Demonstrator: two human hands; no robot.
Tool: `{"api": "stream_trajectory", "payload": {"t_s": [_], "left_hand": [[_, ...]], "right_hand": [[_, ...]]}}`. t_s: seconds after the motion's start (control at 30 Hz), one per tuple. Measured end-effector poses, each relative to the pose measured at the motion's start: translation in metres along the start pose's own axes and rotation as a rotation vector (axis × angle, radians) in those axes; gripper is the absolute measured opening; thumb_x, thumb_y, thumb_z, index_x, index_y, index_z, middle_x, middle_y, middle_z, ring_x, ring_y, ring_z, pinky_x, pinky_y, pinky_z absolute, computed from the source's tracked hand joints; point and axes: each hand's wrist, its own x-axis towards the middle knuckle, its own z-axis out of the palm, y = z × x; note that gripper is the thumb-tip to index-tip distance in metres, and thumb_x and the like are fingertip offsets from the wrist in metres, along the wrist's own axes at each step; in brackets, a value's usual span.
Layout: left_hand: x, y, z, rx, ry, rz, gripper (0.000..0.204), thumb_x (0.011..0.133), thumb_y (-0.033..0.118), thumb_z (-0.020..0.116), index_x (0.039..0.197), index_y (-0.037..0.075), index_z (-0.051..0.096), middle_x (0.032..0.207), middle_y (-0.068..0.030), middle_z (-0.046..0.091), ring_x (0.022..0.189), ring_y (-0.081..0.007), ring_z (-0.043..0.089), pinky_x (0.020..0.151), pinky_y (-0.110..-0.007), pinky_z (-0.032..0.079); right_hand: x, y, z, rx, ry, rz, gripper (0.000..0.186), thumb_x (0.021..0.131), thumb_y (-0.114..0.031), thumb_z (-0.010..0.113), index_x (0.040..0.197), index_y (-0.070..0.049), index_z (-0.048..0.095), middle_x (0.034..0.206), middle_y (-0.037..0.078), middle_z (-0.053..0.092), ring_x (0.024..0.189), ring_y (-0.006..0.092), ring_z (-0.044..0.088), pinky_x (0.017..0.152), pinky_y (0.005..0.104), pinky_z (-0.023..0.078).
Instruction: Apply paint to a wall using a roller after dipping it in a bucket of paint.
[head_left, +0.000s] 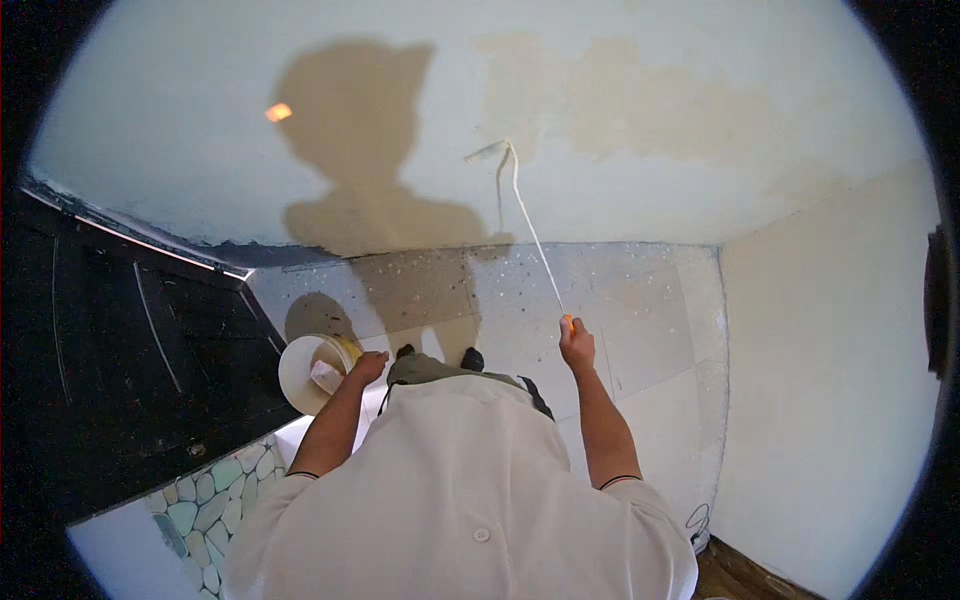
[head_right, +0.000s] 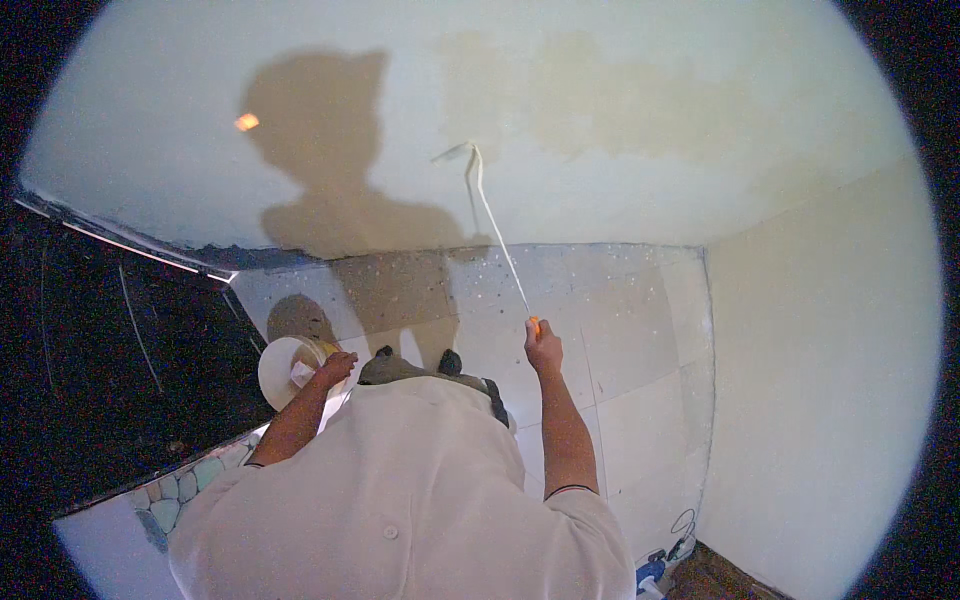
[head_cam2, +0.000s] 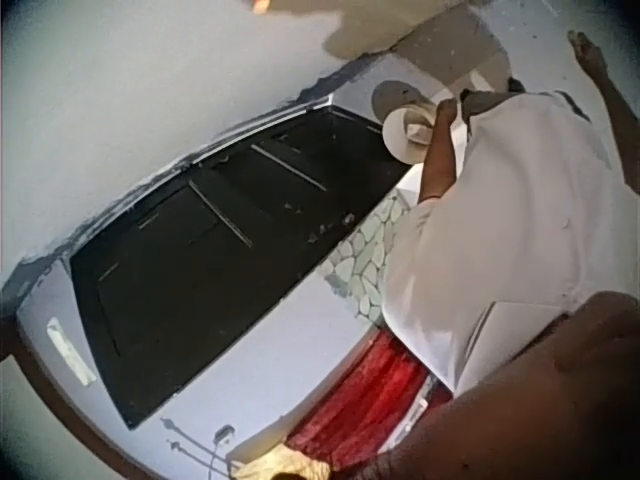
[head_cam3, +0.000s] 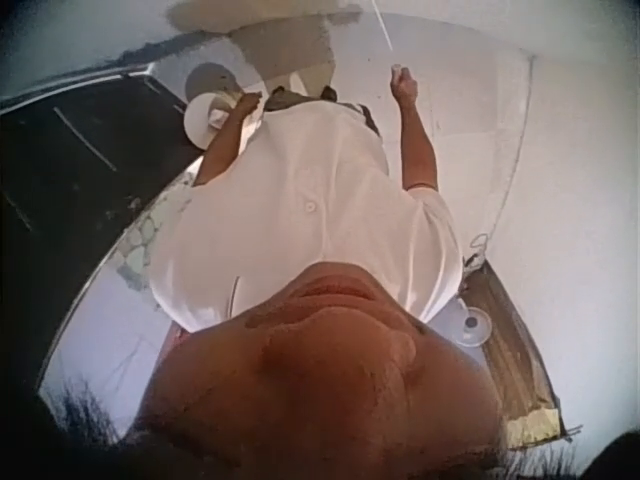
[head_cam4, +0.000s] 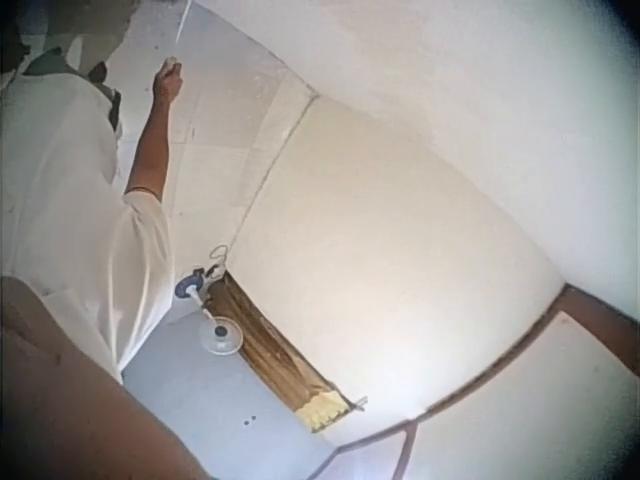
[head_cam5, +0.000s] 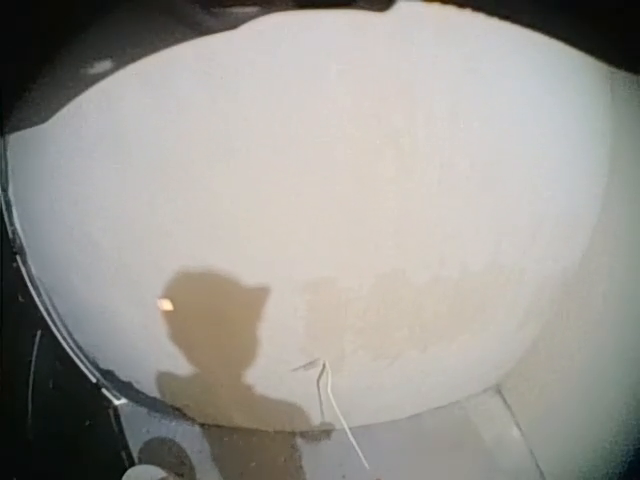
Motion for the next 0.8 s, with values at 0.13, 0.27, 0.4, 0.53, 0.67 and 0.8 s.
{"api": "stream_trajectory", "payload": {"t_s": [0.13, 0.27, 0.4, 0.53, 0.67, 0.8], "left_hand": [[-0.013, 0.036, -0.009, -0.347, -0.014, -0.323, 0.047, 0.086, 0.04, 0.036, 0.09, 0.0, 0.061, 0.087, -0.0215, 0.06, 0.085, -0.0346, 0.057, 0.08, -0.041, 0.042], [-0.039, 0.01, 0.013, -0.339, -0.015, -0.364, 0.032, 0.084, 0.029, 0.045, 0.091, 0.001, 0.059, 0.087, -0.0189, 0.061, 0.082, -0.0332, 0.059, 0.074, -0.042, 0.044], [-0.072, 0.031, 0.004, 0.246, -0.095, -0.025, 0.023, 0.075, 0.009, 0.052, 0.098, 0.004, 0.052, 0.089, -0.0171, 0.061, 0.083, -0.0338, 0.059, 0.069, -0.044, 0.047], [-0.076, -0.004, 0.017, 0.022, -0.205, -0.27, 0.022, 0.076, 0.011, 0.052, 0.097, 0.004, 0.052, 0.088, -0.0159, 0.061, 0.082, -0.0332, 0.059, 0.068, -0.044, 0.047], [-0.066, -0.039, 0.038, -0.161, -0.109, -0.212, 0.019, 0.078, 0.011, 0.05, 0.096, 0.004, 0.052, 0.085, -0.0157, 0.061, 0.079, -0.0328, 0.059, 0.066, -0.043, 0.047], [-0.055, -0.012, 0.01, 0.009, -0.133, -0.079, 0.02, 0.081, 0.016, 0.046, 0.094, 0.002, 0.053, 0.079, -0.0177, 0.06, 0.074, -0.032, 0.059, 0.065, -0.043, 0.046]], "right_hand": [[-0.01, 0.027, 0.005, -0.019, -0.05, 0.105, 0.039, 0.085, -0.045, 0.043, 0.086, -0.007, 0.051, 0.073, 0.024, 0.059, 0.072, 0.0439, 0.057, 0.061, 0.0516, 0.045], [-0.013, 0.029, 0.009, 0.015, -0.066, 0.112, 0.042, 0.086, -0.044, 0.043, 0.083, -0.004, 0.053, 0.073, 0.024, 0.059, 0.074, 0.0432, 0.057, 0.062, 0.0496, 0.045], [-0.016, 0.043, 0.03, 0.182, -0.002, 0.059, 0.043, 0.086, -0.044, 0.046, 0.075, -0.003, 0.05, 0.057, 0.014, 0.051, 0.051, 0.0284, 0.049, 0.049, 0.04, 0.038], [-0.021, 0.029, 0.038, 0.446, -0.037, 0.057, 0.037, 0.088, -0.039, 0.046, 0.071, -0.006, 0.049, 0.052, -0.002, 0.034, 0.047, 0.0074, 0.034, 0.042, 0.0262, 0.028], [-0.02, 0.003, 0.04, 0.62, -0.062, 0.042, 0.034, 0.089, -0.037, 0.046, 0.07, -0.009, 0.049, 0.054, -0.008, 0.03, 0.045, 0.0018, 0.028, 0.04, 0.0212, 0.022], [-0.03, -0.008, 0.038, 0.665, -0.064, 0.082, 0.034, 0.09, -0.037, 0.045, 0.072, -0.009, 0.05, 0.054, -0.008, 0.031, 0.046, 0.0021, 0.027, 0.04, 0.0215, 0.021]]}}
